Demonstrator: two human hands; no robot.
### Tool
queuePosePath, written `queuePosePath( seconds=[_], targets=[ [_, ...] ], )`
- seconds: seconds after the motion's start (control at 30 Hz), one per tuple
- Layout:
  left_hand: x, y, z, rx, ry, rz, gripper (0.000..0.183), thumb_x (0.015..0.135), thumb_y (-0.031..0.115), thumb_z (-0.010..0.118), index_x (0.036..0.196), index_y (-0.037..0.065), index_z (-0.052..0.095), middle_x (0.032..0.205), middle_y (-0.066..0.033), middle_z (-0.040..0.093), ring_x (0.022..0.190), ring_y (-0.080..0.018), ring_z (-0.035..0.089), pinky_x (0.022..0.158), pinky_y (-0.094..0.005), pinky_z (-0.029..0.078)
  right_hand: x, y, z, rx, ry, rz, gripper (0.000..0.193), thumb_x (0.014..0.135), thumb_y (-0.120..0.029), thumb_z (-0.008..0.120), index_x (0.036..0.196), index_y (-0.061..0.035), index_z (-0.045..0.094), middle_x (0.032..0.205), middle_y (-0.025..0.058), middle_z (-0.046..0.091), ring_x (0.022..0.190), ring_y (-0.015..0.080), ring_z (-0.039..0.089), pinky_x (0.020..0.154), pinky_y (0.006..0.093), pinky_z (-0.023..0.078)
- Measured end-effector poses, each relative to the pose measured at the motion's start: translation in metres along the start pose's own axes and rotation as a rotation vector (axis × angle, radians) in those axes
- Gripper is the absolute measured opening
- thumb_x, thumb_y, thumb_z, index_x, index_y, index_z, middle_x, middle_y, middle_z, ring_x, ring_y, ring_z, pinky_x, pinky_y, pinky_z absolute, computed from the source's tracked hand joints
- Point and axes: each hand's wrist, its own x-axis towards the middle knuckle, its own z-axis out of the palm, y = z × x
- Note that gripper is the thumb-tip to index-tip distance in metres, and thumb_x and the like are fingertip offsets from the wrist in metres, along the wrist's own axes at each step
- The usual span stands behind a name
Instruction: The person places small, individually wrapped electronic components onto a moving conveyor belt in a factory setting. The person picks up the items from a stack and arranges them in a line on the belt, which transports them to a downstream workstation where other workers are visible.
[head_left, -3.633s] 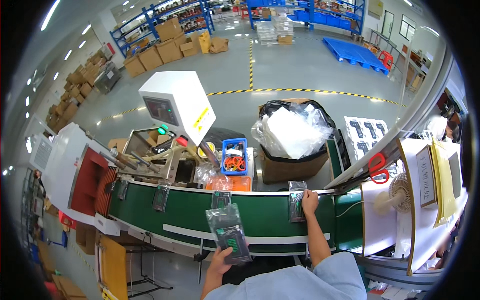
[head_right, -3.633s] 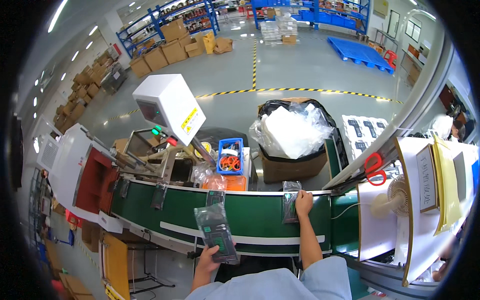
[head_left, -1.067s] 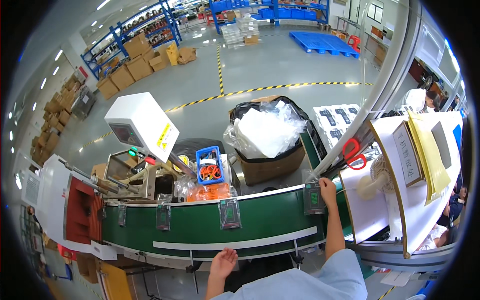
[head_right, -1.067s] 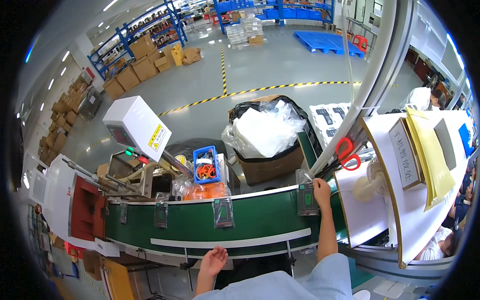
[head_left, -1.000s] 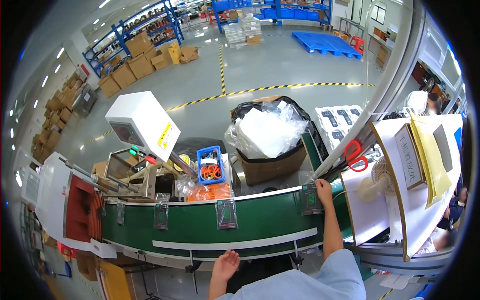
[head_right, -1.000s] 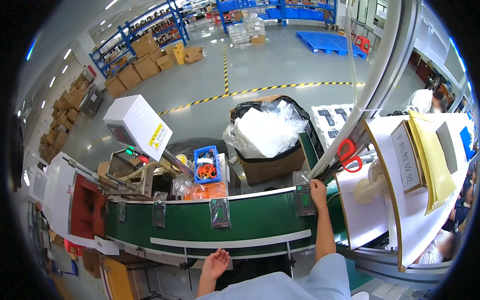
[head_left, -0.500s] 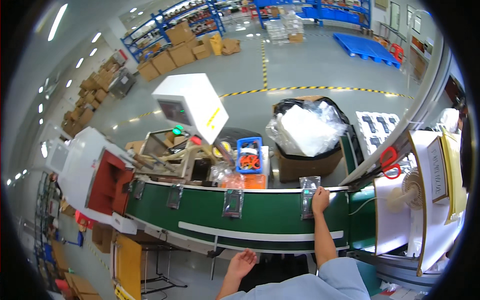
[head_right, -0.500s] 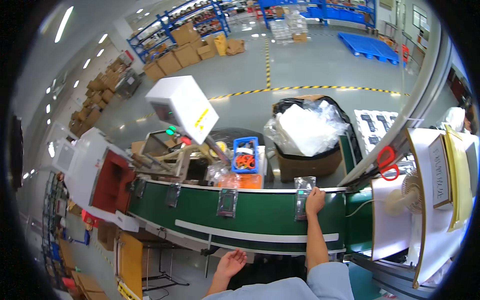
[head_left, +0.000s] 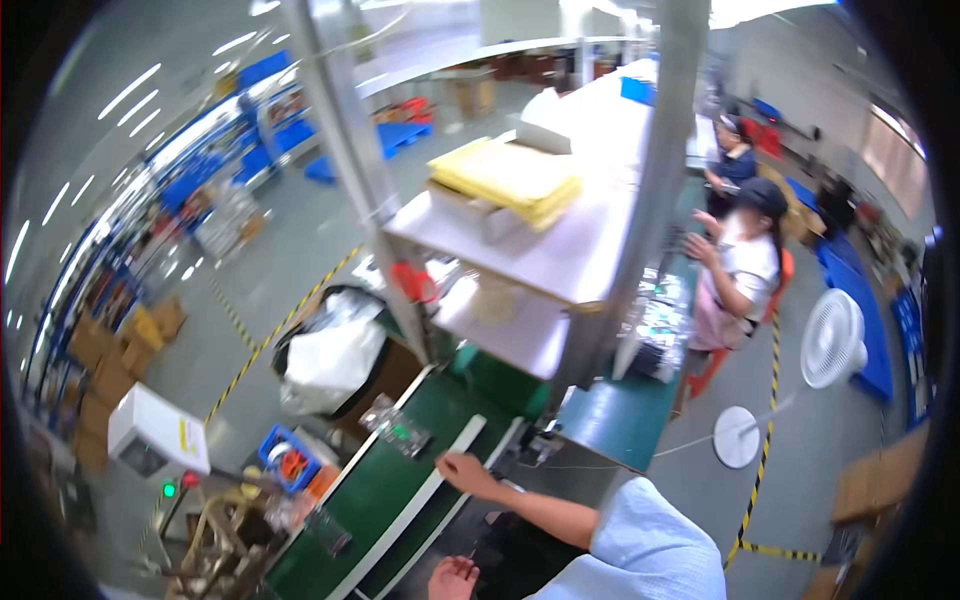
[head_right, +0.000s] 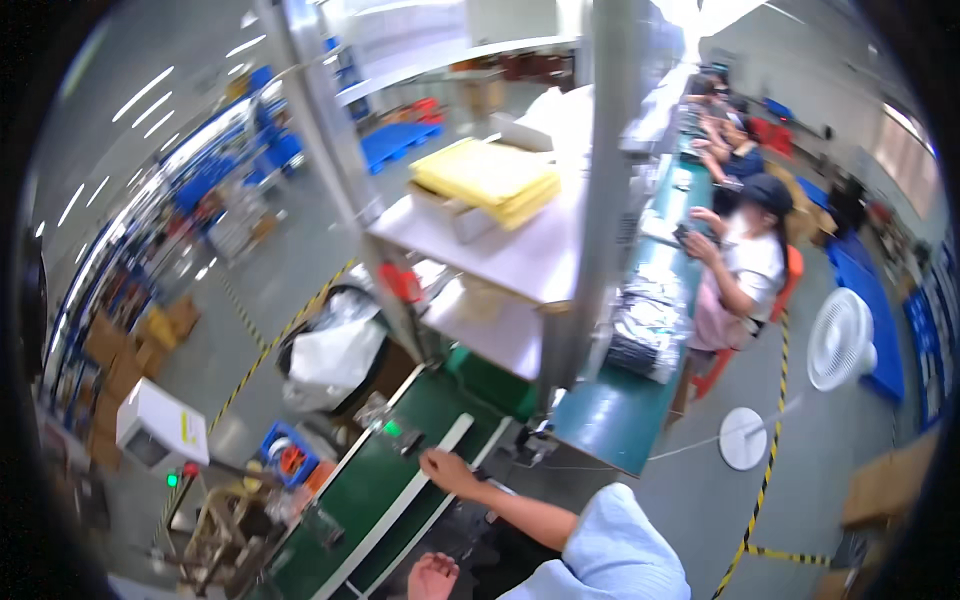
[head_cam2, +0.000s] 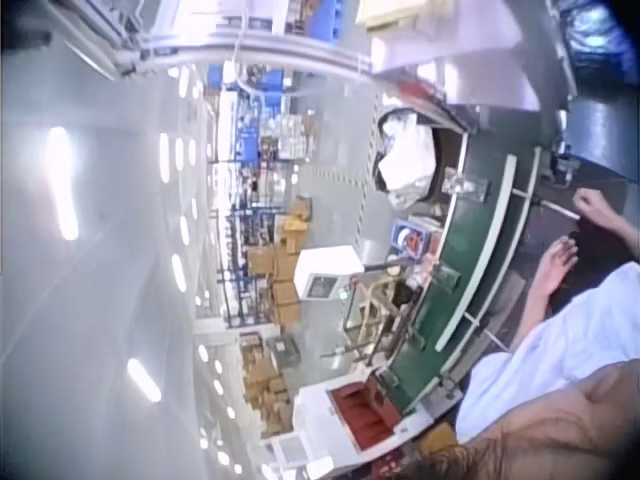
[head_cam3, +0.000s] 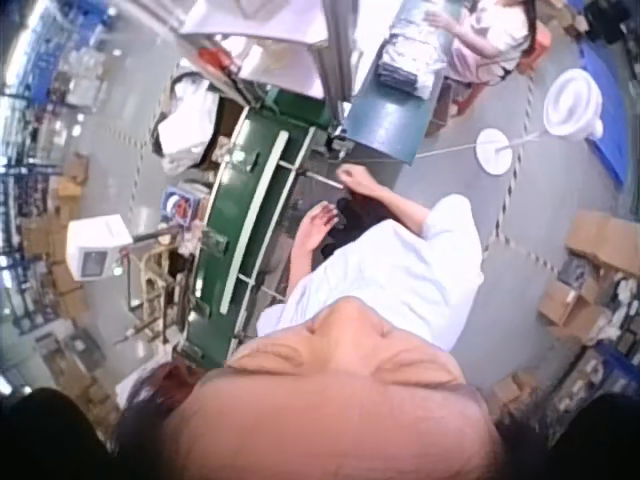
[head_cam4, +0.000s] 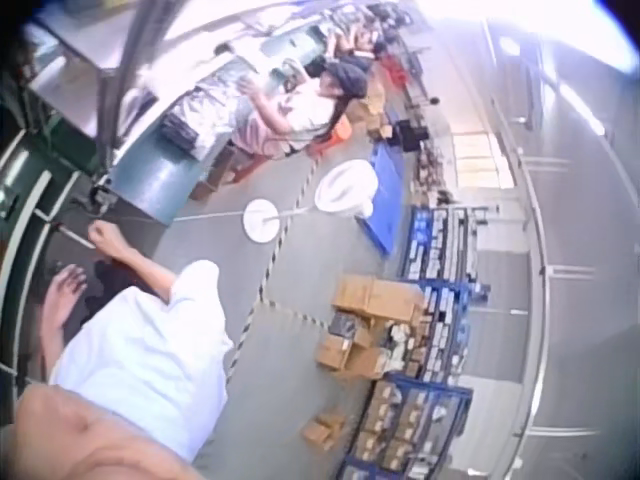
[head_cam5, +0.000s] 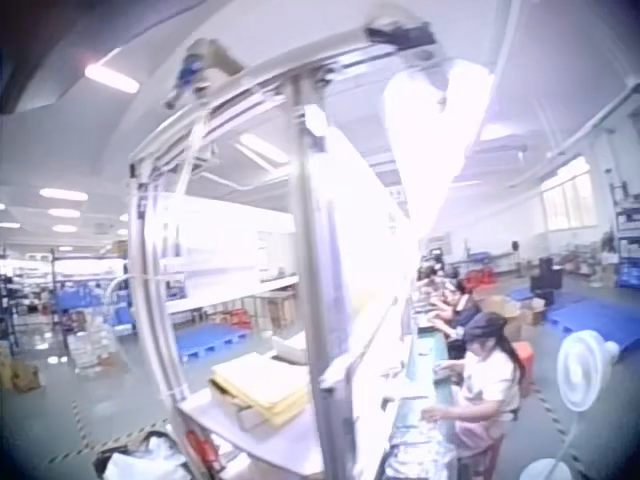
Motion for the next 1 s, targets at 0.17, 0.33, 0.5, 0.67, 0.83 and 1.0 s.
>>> queuePosePath(
  seconds=[0.17, 0.33, 0.5, 0.67, 0.83, 1.0],
  targets=[
    [0.091, -0.059, 0.058, -0.01, -0.421, -0.16, 0.054, 0.086, 0.028, 0.052, 0.131, 0.004, 0.035, 0.134, -0.0115, 0.038, 0.126, -0.0251, 0.032, 0.103, -0.0446, 0.028, -0.166, 0.053, -0.139, 0.0, 0.011, 0.312, 0.019, 0.083, -0.017, 0.049, 0.084, 0.0006, 0.054, 0.078, 0.0138, 0.055, 0.071, 0.0244, 0.053, 0.066, 0.0363, 0.043],
    [0.135, -0.061, 0.145, 0.184, -0.063, -0.301, 0.039, 0.086, 0.02, 0.053, 0.12, 0.003, 0.046, 0.129, -0.0133, 0.042, 0.125, -0.0269, 0.033, 0.103, -0.0483, 0.028, -0.267, 0.08, -0.301, -0.086, 0.466, 0.547, 0.017, 0.082, -0.015, 0.052, 0.08, 0.0009, 0.056, 0.072, 0.0101, 0.057, 0.067, 0.0162, 0.054, 0.063, 0.0306, 0.044],
    [0.29, -0.105, 0.191, 0.187, 0.03, -0.293, 0.062, 0.08, 0.029, 0.063, 0.128, 0.004, 0.033, 0.142, -0.012, 0.019, 0.133, -0.0258, 0.013, 0.105, -0.0482, 0.019, -0.217, 0.075, -0.453, -0.183, 0.771, 0.318, 0.016, 0.082, -0.014, 0.053, 0.078, 0.0017, 0.057, 0.07, 0.0086, 0.055, 0.065, 0.0133, 0.053, 0.061, 0.0271, 0.043],
    [0.449, -0.135, 0.232, 0.194, 0.222, -0.117, 0.102, 0.07, 0.04, 0.073, 0.14, 0.012, 0.004, 0.148, -0.0075, -0.001, 0.135, -0.0261, -0.007, 0.104, -0.0535, 0.005, -0.089, 0.171, -0.604, -0.351, 0.771, 0.005, 0.021, 0.08, -0.018, 0.056, 0.09, 0.0008, 0.057, 0.084, 0.0148, 0.054, 0.078, 0.0273, 0.055, 0.071, 0.0343, 0.045],
    [0.521, -0.151, 0.257, 0.113, 0.231, -0.007, 0.083, 0.071, 0.035, 0.072, 0.134, 0.018, 0.02, 0.136, -0.0069, 0.032, 0.126, -0.026, 0.029, 0.1, -0.058, 0.017, 0.027, 0.36, -0.726, -0.554, 0.062, 0.525, 0.038, 0.082, -0.032, 0.049, 0.084, 0.0039, 0.06, 0.092, 0.0219, 0.059, 0.09, 0.0368, 0.054, 0.08, 0.0415, 0.042],
    [0.544, -0.155, 0.258, -0.041, 0.127, 0.142, 0.066, 0.074, 0.029, 0.066, 0.127, 0.004, 0.036, 0.128, -0.0102, 0.044, 0.116, -0.0268, 0.043, 0.103, -0.0418, 0.029, 0.061, 0.429, -0.717, -0.433, -0.24, 0.55, 0.042, 0.082, -0.036, 0.047, 0.089, 0.0031, 0.059, 0.095, 0.0226, 0.058, 0.093, 0.0374, 0.053, 0.081, 0.0416, 0.042]
  ],
)
